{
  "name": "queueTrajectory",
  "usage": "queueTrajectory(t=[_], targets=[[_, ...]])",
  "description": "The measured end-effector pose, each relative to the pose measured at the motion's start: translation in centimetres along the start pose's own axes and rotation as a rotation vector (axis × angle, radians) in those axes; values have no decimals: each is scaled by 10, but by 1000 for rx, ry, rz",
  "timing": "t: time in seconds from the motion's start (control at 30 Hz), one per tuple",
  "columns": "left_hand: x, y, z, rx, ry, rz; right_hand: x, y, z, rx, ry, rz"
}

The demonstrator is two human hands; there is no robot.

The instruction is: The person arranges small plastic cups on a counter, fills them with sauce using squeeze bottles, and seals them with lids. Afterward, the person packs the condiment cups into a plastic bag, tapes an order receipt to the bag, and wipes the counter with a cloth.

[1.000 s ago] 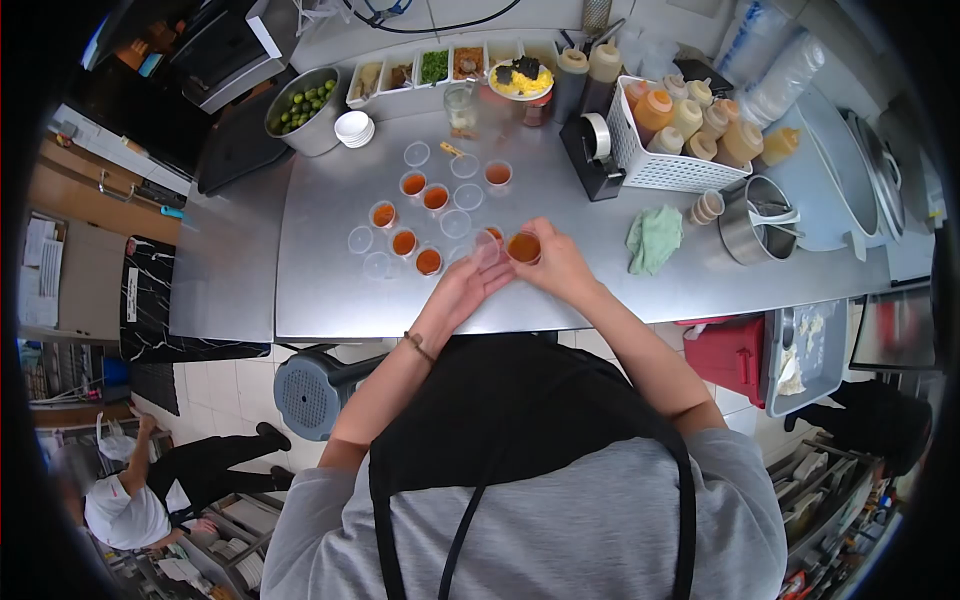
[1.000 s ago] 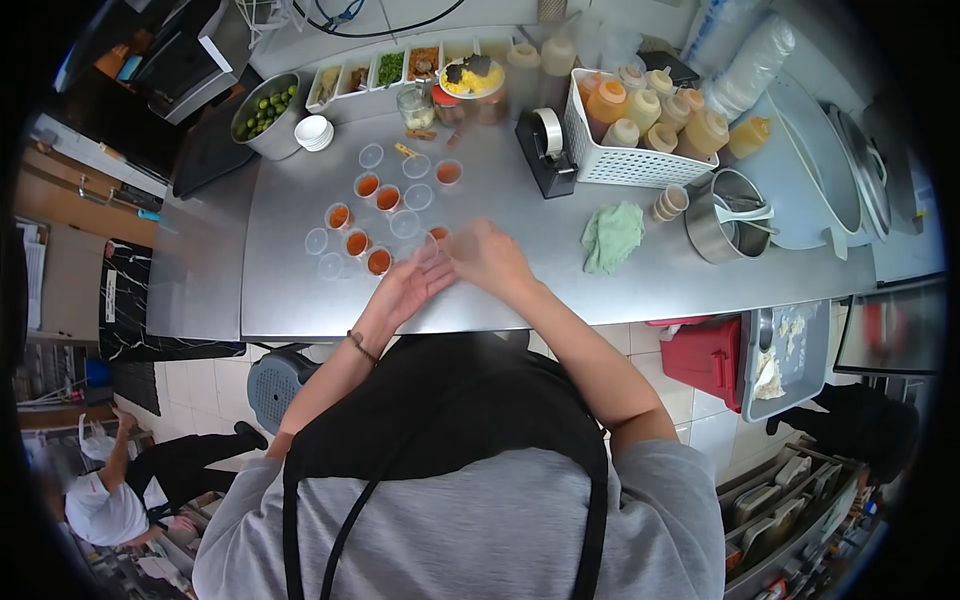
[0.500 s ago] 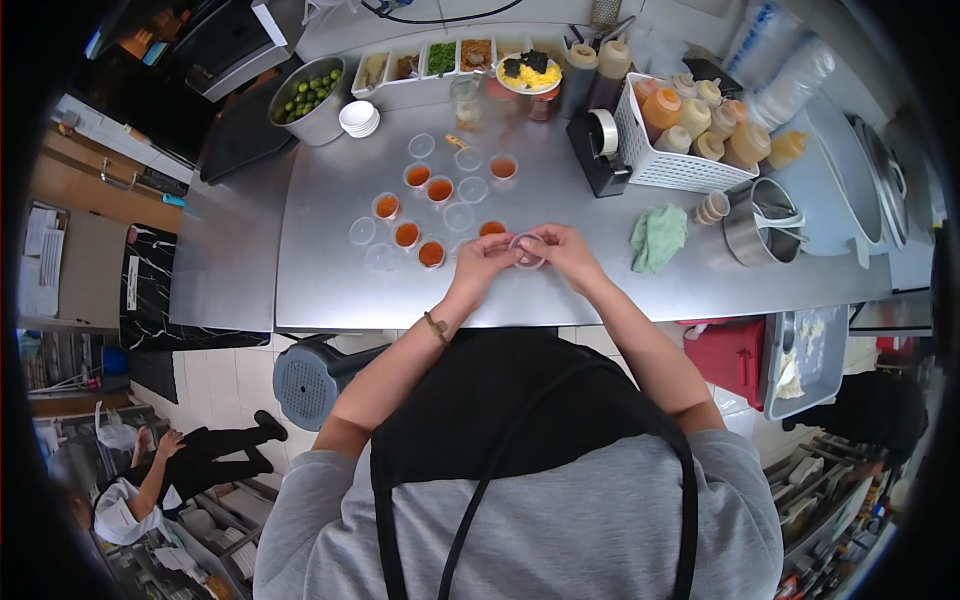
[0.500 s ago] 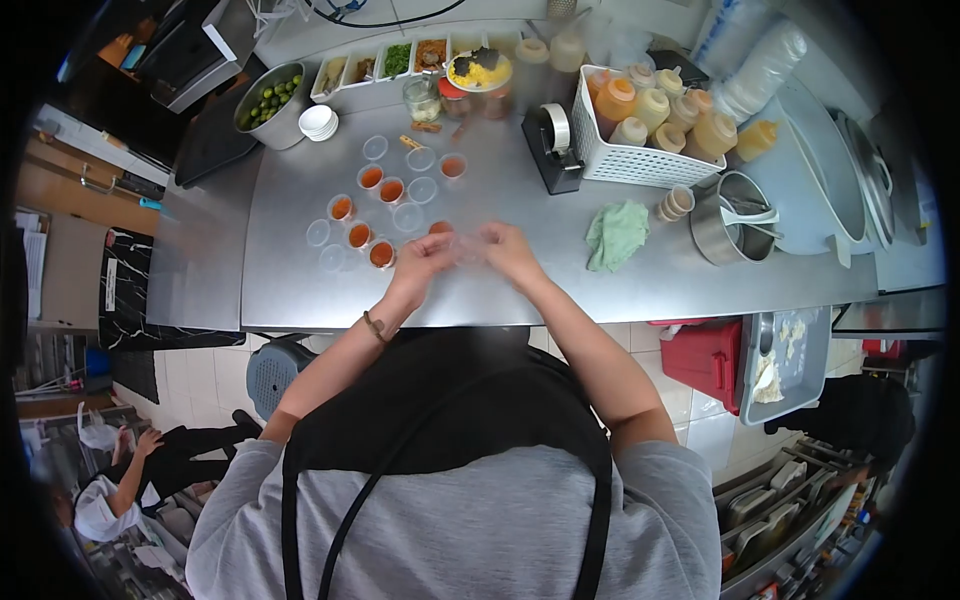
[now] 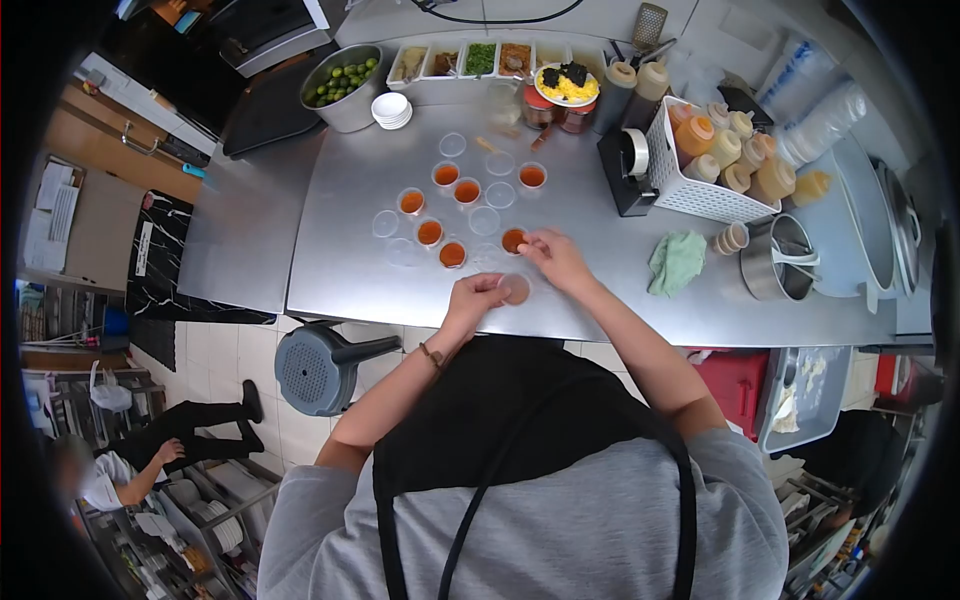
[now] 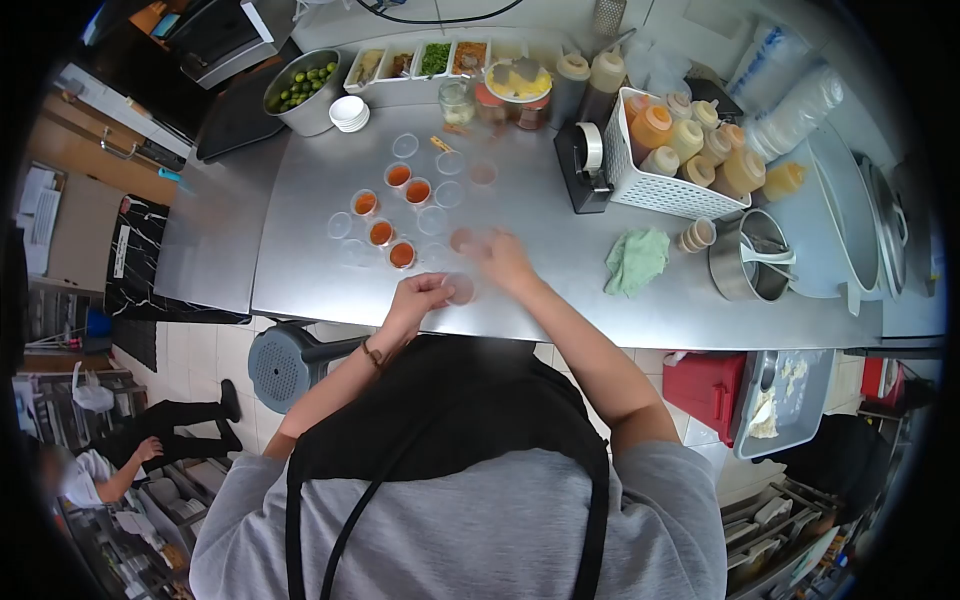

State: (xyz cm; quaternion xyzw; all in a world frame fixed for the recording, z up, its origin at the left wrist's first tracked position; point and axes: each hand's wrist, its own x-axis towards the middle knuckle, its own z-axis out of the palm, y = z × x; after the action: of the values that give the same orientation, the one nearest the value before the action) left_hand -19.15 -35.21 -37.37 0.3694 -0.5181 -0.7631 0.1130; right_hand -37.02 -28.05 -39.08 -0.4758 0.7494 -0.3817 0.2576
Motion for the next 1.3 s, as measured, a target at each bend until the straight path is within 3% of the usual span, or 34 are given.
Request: queueTrajectory(t=[0.03,0.1,0.2,0.27,0.33,0.4,0.47,0.5,0.57,0.63,0.73,0.8,0.93,1.0,1.3], targets=[[-2,-5,-3,40,6,-31,2,-2,-1,1,-5,-3],[0,-13,-5,80,16,-61,6,-7,-1,-393,70,-250],[6,-16,2,123,-4,-20,16,-2,2,-388,-36,-191],[3,-7,6,510,127,161,16,-11,-9,-320,-27,-208],[-9,6,10,596,122,222,13,-25,-25,-251,-18,-221],[-16,17,11,684,114,280,3,-48,-43,-38,-54,-95],[-12,30,10,201,-99,118,-3,-55,-50,49,-62,-95],[-8,38,9,202,-102,120,-5,-59,-54,136,-70,-97],[2,59,7,-391,-175,-58,-13,-78,-67,146,-98,-99],[13,73,1,-501,-263,-130,-17,-83,-71,156,-126,-98],[19,85,2,-424,-365,-131,-19,-82,-71,180,-107,-205],[21,87,4,-187,-317,-15,-17,-77,-68,191,-74,-166],[24,90,15,-41,-190,45,-12,-57,-58,393,-65,-208],[26,88,18,3,-173,113,-10,-53,-57,648,-91,59],[61,60,39,254,-88,240,-1,-21,-42,620,67,244]])
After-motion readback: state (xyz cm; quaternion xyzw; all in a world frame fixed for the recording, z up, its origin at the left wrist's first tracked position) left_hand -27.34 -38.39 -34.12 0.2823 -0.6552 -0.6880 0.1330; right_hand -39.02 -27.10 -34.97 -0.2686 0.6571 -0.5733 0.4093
